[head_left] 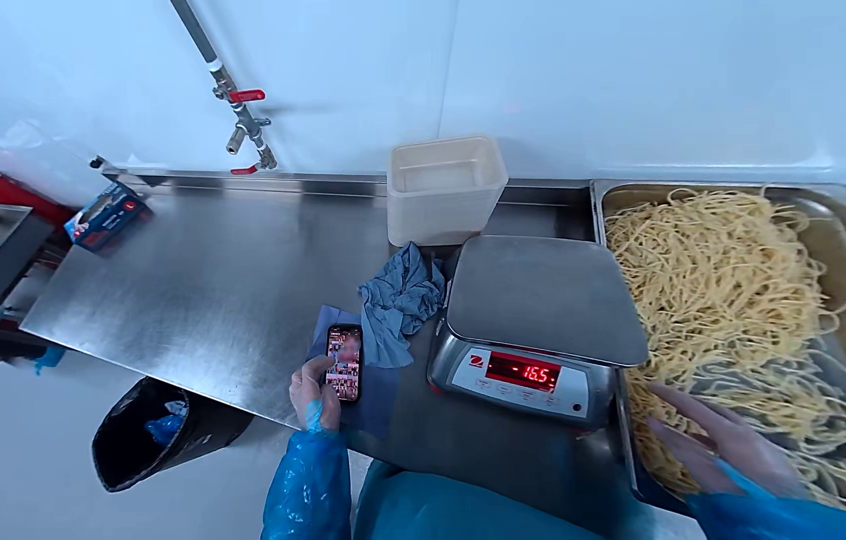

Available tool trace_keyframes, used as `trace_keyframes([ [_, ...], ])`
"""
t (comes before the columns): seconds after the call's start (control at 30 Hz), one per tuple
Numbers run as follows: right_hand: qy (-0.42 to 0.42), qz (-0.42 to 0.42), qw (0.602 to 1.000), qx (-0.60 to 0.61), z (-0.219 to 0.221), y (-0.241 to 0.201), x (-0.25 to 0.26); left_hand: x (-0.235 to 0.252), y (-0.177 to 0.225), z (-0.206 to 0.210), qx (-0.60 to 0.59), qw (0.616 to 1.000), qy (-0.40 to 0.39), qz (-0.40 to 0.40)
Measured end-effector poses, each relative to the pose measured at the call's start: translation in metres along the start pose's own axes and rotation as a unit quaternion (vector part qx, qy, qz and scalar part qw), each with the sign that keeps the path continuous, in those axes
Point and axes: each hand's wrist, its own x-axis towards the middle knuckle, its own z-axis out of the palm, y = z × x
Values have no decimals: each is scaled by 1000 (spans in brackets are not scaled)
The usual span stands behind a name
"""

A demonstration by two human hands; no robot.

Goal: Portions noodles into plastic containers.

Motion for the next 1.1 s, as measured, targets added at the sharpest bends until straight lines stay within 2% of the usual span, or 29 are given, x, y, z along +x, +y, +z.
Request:
trace_keyframes([
  [0.1, -2, -13, 1000, 0, -3, 1, -1, 0, 3, -1, 41, 999, -11, -29],
  [0.4, 2, 2, 1000, -5, -3, -3, -2, 16, 4, -4, 15, 997, -67, -36],
  [0.53, 10, -10, 1000, 2, -2, 1, -3, 13, 2, -5, -25, 999, -45, 5],
  [0.7, 7, -10, 1000, 0, -2, 1, -2, 3, 1, -2, 2, 998, -59, -34],
  [0.97, 4, 0, 1000, -8, -2, -4, -3, 12, 6, 5, 8, 998, -57, -31],
  [1.1, 11, 6, 1000, 6, -3, -9, -2, 14, 5, 7, -55, 998, -10, -10],
])
